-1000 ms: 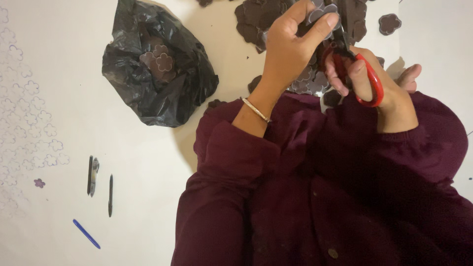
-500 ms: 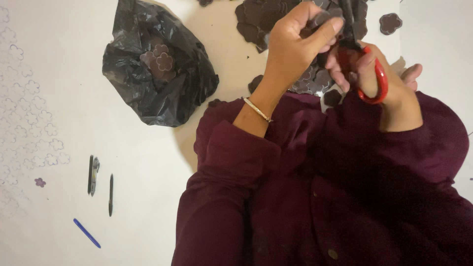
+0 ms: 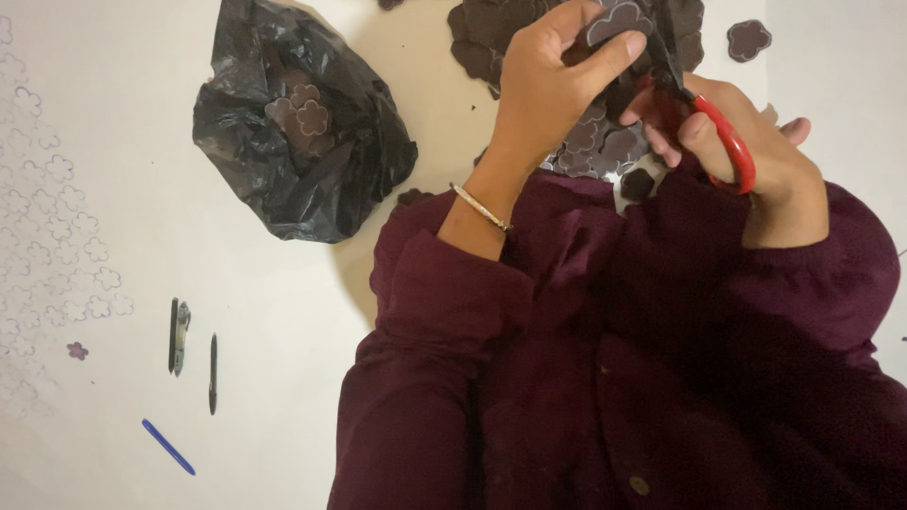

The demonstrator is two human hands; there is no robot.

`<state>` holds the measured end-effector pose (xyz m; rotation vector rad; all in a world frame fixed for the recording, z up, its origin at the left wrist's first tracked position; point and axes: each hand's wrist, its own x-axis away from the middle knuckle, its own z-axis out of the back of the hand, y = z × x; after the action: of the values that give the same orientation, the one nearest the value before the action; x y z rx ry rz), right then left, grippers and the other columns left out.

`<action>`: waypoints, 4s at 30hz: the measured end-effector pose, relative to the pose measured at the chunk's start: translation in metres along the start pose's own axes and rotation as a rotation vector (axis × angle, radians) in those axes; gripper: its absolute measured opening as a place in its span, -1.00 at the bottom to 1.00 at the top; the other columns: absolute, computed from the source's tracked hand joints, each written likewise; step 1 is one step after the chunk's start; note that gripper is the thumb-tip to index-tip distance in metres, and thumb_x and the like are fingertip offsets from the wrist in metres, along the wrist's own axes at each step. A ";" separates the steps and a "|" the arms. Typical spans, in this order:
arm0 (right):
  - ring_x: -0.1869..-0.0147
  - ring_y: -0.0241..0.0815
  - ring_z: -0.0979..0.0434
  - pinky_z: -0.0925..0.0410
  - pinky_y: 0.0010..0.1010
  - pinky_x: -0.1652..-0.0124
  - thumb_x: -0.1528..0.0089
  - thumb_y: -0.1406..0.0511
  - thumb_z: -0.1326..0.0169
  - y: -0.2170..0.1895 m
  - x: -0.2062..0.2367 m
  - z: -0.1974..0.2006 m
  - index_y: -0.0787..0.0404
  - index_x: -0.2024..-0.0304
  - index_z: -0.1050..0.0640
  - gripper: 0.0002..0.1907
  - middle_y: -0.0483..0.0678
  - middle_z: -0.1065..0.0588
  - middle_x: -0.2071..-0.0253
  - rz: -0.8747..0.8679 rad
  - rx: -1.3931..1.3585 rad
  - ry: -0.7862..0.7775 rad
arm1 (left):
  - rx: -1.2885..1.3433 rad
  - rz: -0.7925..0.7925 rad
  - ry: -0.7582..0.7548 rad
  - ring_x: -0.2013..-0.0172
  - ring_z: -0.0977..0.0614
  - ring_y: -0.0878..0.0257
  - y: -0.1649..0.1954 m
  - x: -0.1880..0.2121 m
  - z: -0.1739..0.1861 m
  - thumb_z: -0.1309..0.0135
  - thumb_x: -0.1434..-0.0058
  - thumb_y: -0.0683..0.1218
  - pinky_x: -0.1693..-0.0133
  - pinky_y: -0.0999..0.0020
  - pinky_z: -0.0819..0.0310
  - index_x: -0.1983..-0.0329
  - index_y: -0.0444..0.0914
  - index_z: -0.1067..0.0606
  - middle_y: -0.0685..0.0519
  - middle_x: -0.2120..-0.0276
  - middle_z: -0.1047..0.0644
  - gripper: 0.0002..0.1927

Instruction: The person sits on the floor and uses red-handled scissors to cut flower-shaped pieces from a dark brown sheet. They repeatedly pick up the sheet, cut along the outlines, and place the finished shapes into a pile.

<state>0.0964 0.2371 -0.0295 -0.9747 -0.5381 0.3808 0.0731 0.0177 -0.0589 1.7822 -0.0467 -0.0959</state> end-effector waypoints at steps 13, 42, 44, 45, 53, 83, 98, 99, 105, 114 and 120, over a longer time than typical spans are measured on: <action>0.54 -0.26 -0.39 -0.29 -0.42 0.46 -0.15 -0.52 0.49 0.003 0.001 0.000 0.26 0.12 -0.53 0.08 -0.12 -0.35 0.58 0.032 0.010 0.007 | 0.050 -0.020 0.006 0.27 -0.68 0.36 -0.003 0.000 0.001 -0.27 -0.25 -0.12 0.18 0.46 -0.58 0.01 -0.32 -0.55 0.09 0.26 -0.66 -0.71; 0.49 -0.24 -0.35 -0.22 -0.38 0.41 -0.07 -0.58 0.53 -0.002 -0.002 0.003 0.29 0.08 -0.54 0.20 -0.13 -0.35 0.58 -0.009 -0.037 -0.012 | 0.103 0.163 -0.084 0.48 -0.50 0.45 0.001 -0.004 0.006 -0.30 -0.28 -0.05 0.40 0.52 -0.41 0.33 -0.34 -0.62 0.18 0.51 -0.51 -0.77; 0.48 -0.24 -0.38 -0.27 -0.38 0.38 -0.03 -0.59 0.56 -0.001 -0.003 0.001 0.29 0.07 -0.54 0.22 -0.13 -0.37 0.56 -0.023 -0.028 -0.023 | 0.080 0.131 -0.074 0.50 -0.51 0.46 0.002 -0.005 0.006 -0.28 -0.24 -0.02 0.43 0.54 -0.40 0.27 -0.30 -0.63 0.19 0.51 -0.54 -0.77; 0.47 -0.25 -0.40 -0.31 -0.39 0.37 -0.01 -0.59 0.59 0.000 -0.003 0.001 0.28 0.06 -0.55 0.24 -0.14 -0.38 0.56 -0.046 -0.018 -0.031 | 0.069 0.115 -0.069 0.50 -0.52 0.47 0.002 -0.005 0.005 -0.27 -0.23 0.00 0.44 0.55 -0.40 0.25 -0.28 -0.63 0.20 0.52 -0.55 -0.77; 0.48 -0.26 -0.41 -0.30 -0.40 0.41 0.00 -0.58 0.57 -0.001 -0.005 0.001 0.27 0.04 -0.54 0.22 -0.14 -0.38 0.55 -0.059 -0.030 -0.056 | -0.034 0.068 -0.043 0.52 -0.51 0.48 0.008 -0.003 0.006 -0.26 -0.23 -0.05 0.45 0.51 -0.37 0.33 -0.26 -0.65 0.21 0.56 -0.54 -0.83; 0.45 -0.22 -0.42 -0.35 -0.37 0.33 -0.02 -0.56 0.61 0.010 0.000 0.011 0.27 0.00 -0.56 0.24 -0.10 -0.40 0.53 -0.089 0.001 -0.120 | 0.051 0.074 -0.113 0.47 -0.58 0.45 0.003 -0.007 0.008 -0.28 -0.23 -0.09 0.40 0.54 -0.50 0.23 -0.29 -0.63 0.15 0.47 -0.60 -0.83; 0.49 -0.26 -0.38 -0.27 -0.40 0.42 0.07 -0.60 0.50 0.012 0.001 0.012 0.23 0.08 -0.55 0.21 -0.15 -0.36 0.56 -0.105 -0.038 -0.159 | 0.035 0.156 -0.146 0.56 -0.53 0.47 0.007 -0.009 0.012 -0.31 -0.17 -0.02 0.50 0.56 -0.42 0.44 -0.30 -0.63 0.15 0.59 -0.56 -0.77; 0.48 -0.27 -0.38 -0.28 -0.42 0.41 0.06 -0.60 0.49 0.012 0.001 0.013 0.24 0.08 -0.54 0.21 -0.15 -0.36 0.55 -0.070 -0.064 -0.170 | 0.034 0.158 -0.147 0.56 -0.53 0.47 0.007 -0.009 0.012 -0.31 -0.17 -0.02 0.50 0.56 -0.43 0.44 -0.29 -0.64 0.15 0.59 -0.56 -0.76; 0.53 -0.30 -0.36 -0.25 -0.45 0.47 0.07 -0.60 0.48 0.010 0.002 0.013 0.23 0.11 -0.52 0.19 -0.16 -0.35 0.58 -0.055 -0.076 -0.186 | 0.015 0.141 -0.176 0.57 -0.53 0.47 0.007 -0.010 0.015 -0.30 -0.19 0.00 0.50 0.57 -0.43 0.44 -0.29 -0.63 0.15 0.59 -0.56 -0.74; 0.63 -0.33 -0.30 -0.17 -0.48 0.56 -0.04 -0.58 0.51 0.002 0.004 0.013 0.19 0.37 -0.41 0.04 -0.16 -0.33 0.66 0.007 -0.102 -0.192 | 0.035 0.149 -0.210 0.56 -0.53 0.48 0.006 -0.010 0.017 -0.29 -0.21 -0.01 0.49 0.58 -0.45 0.42 -0.30 -0.62 0.15 0.57 -0.57 -0.74; 0.69 -0.33 -0.28 -0.14 -0.47 0.61 0.00 -0.60 0.56 0.006 0.004 0.012 0.19 0.41 -0.42 0.08 -0.15 -0.33 0.71 -0.050 -0.060 -0.166 | 0.013 0.155 -0.216 0.56 -0.54 0.49 0.006 -0.010 0.018 -0.28 -0.22 0.00 0.49 0.58 -0.44 0.40 -0.29 -0.62 0.16 0.56 -0.57 -0.74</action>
<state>0.0925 0.2506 -0.0281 -0.9908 -0.7267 0.4044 0.0622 0.0003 -0.0568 1.7690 -0.3414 -0.1763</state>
